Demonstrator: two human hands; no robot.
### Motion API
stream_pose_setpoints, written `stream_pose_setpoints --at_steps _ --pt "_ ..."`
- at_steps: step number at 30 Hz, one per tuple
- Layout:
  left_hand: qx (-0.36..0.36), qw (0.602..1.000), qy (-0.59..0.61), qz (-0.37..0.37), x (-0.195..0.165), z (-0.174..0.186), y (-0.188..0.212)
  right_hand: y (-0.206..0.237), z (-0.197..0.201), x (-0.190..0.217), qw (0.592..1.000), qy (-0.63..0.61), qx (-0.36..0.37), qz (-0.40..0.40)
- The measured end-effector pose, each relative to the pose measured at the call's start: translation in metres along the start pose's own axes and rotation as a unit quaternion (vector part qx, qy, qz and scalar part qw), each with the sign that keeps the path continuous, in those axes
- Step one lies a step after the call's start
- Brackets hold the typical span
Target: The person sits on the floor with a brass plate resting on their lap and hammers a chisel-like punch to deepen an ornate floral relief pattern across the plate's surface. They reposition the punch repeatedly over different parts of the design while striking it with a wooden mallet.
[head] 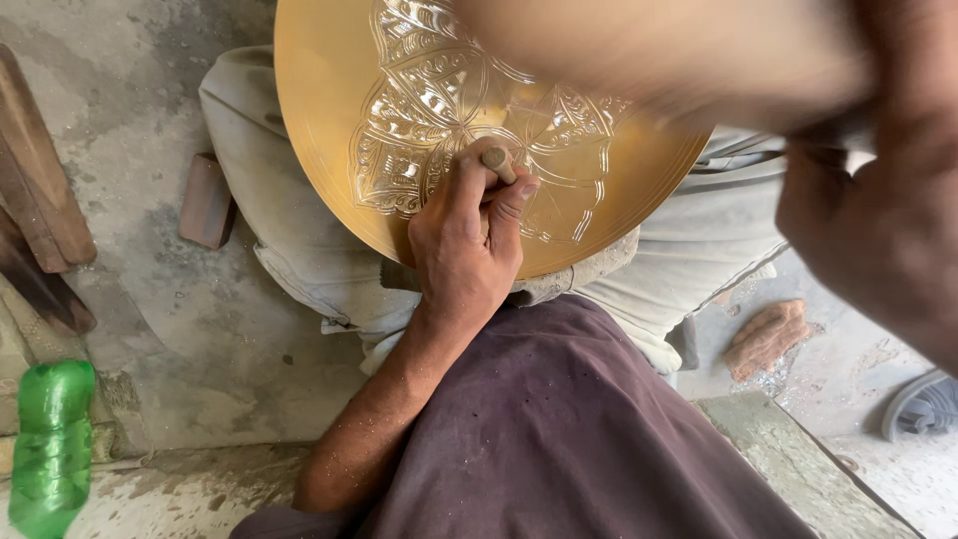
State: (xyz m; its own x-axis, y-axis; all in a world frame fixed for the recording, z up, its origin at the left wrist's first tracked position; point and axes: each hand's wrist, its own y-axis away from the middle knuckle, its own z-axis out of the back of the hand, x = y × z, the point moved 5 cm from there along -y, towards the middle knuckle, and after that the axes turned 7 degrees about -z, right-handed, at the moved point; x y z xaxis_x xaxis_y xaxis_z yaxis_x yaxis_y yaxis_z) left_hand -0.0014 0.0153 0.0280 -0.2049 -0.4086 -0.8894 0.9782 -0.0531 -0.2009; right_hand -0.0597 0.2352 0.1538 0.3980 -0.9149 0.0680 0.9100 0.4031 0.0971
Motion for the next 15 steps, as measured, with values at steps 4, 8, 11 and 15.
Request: stream_pose_setpoints --at_steps 4,8,11,15 --pt "-0.001 1.0 0.027 -0.005 -0.002 0.002 -0.003 -0.019 0.018 0.017 0.999 0.025 -0.011 0.021" --pt "-0.013 1.0 0.017 -0.022 -0.006 0.006 -0.006 -0.026 0.02 0.014 0.997 -0.058 0.017 -0.045" --pt "-0.009 1.0 0.007 -0.016 -0.006 0.007 -0.008 -0.026 0.025 0.017 0.991 -0.133 -0.02 -0.019" --pt "-0.008 1.0 0.0 -0.024 -0.006 0.007 -0.01 -0.026 0.028 0.016 0.99 -0.128 -0.035 -0.048"
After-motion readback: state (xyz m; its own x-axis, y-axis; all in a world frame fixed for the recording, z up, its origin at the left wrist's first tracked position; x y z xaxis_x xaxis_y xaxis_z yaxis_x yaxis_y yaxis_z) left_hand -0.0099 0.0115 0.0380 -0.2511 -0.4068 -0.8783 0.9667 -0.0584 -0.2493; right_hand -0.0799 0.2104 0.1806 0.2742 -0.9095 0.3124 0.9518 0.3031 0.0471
